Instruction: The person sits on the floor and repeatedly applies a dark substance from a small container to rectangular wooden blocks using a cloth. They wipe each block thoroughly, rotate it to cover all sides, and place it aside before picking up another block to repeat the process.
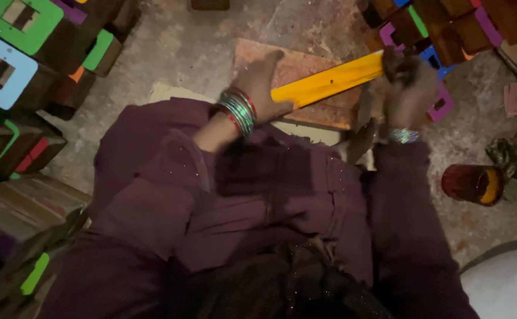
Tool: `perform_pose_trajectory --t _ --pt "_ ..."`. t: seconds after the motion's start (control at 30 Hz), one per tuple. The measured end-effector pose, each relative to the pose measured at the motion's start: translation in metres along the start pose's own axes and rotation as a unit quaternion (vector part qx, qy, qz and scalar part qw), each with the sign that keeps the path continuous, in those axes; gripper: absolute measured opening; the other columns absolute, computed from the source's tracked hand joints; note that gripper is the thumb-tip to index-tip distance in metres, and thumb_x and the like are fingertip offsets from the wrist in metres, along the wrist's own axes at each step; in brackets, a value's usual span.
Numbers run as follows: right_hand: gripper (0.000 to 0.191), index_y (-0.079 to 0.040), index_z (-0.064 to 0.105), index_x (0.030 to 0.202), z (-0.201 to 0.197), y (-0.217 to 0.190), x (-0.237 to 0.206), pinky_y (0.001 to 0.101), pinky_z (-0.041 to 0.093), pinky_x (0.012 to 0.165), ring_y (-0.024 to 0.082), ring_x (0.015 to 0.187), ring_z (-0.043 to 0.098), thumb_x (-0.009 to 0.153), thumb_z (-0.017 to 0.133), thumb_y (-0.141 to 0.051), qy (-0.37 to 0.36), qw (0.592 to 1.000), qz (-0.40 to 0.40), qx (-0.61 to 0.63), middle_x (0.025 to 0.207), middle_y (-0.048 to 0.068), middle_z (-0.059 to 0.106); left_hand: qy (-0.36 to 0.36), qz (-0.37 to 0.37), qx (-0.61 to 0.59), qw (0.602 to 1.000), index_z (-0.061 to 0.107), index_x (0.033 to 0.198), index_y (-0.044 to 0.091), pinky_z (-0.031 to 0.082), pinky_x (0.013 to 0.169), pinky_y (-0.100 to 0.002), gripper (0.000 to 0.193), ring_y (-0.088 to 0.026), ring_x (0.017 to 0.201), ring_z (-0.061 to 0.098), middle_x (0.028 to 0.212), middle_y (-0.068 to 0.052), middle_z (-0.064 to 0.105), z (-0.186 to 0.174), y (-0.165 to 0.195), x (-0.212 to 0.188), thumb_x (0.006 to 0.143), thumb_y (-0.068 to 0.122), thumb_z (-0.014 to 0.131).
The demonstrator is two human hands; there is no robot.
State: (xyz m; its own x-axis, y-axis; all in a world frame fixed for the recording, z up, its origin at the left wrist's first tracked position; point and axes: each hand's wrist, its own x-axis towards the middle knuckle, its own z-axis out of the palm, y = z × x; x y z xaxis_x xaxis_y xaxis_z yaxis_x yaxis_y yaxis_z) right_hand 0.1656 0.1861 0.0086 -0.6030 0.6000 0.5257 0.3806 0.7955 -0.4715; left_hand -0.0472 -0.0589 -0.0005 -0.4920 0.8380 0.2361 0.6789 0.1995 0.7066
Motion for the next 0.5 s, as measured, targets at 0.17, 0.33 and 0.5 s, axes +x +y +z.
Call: perform_pose_trajectory --t 0.17,0.33,0.5 --pt "0.052 -0.002 0.070 0.129 0.042 -0.088 -0.066 0.0483 0.053 0.080 0.041 0.096 0.064 0.077 0.068 -0.006 -0.126 0.980 -0.135 -0.073 0.111 0.022 0.066 -0.171 -0.111 0.184 0.961 0.023 0.160 0.022 0.046 0.093 -0.053 0.112 -0.041 0.114 0.060 0.118 -0.020 0.063 0.014 0.026 -0.009 0.069 0.032 0.088" --pt "0.034 -0.006 0.071 0.124 0.038 -0.060 -0.037 0.0450 0.056 0.086 0.037 0.103 0.066 0.091 0.066 -0.001 -0.078 0.992 -0.076 -0.056 0.109 0.016 0.069 -0.199 -0.155 0.222 0.942 0.027 0.159 0.024 0.042 0.101 -0.057 0.097 -0.039 0.117 0.061 0.123 -0.018 0.063 0.003 0.016 -0.002 0.079 0.024 0.082" --pt "0.033 0.000 0.068 0.120 0.013 0.057 0.003 0.0328 0.063 0.083 0.022 0.102 0.077 0.089 0.062 0.010 -0.034 0.979 0.177 0.100 0.114 0.013 0.076 -0.197 -0.196 0.212 0.937 0.030 0.155 0.027 0.033 0.106 -0.064 0.101 -0.036 0.122 0.060 0.128 -0.012 0.061 -0.006 0.011 0.000 0.070 0.011 0.084"
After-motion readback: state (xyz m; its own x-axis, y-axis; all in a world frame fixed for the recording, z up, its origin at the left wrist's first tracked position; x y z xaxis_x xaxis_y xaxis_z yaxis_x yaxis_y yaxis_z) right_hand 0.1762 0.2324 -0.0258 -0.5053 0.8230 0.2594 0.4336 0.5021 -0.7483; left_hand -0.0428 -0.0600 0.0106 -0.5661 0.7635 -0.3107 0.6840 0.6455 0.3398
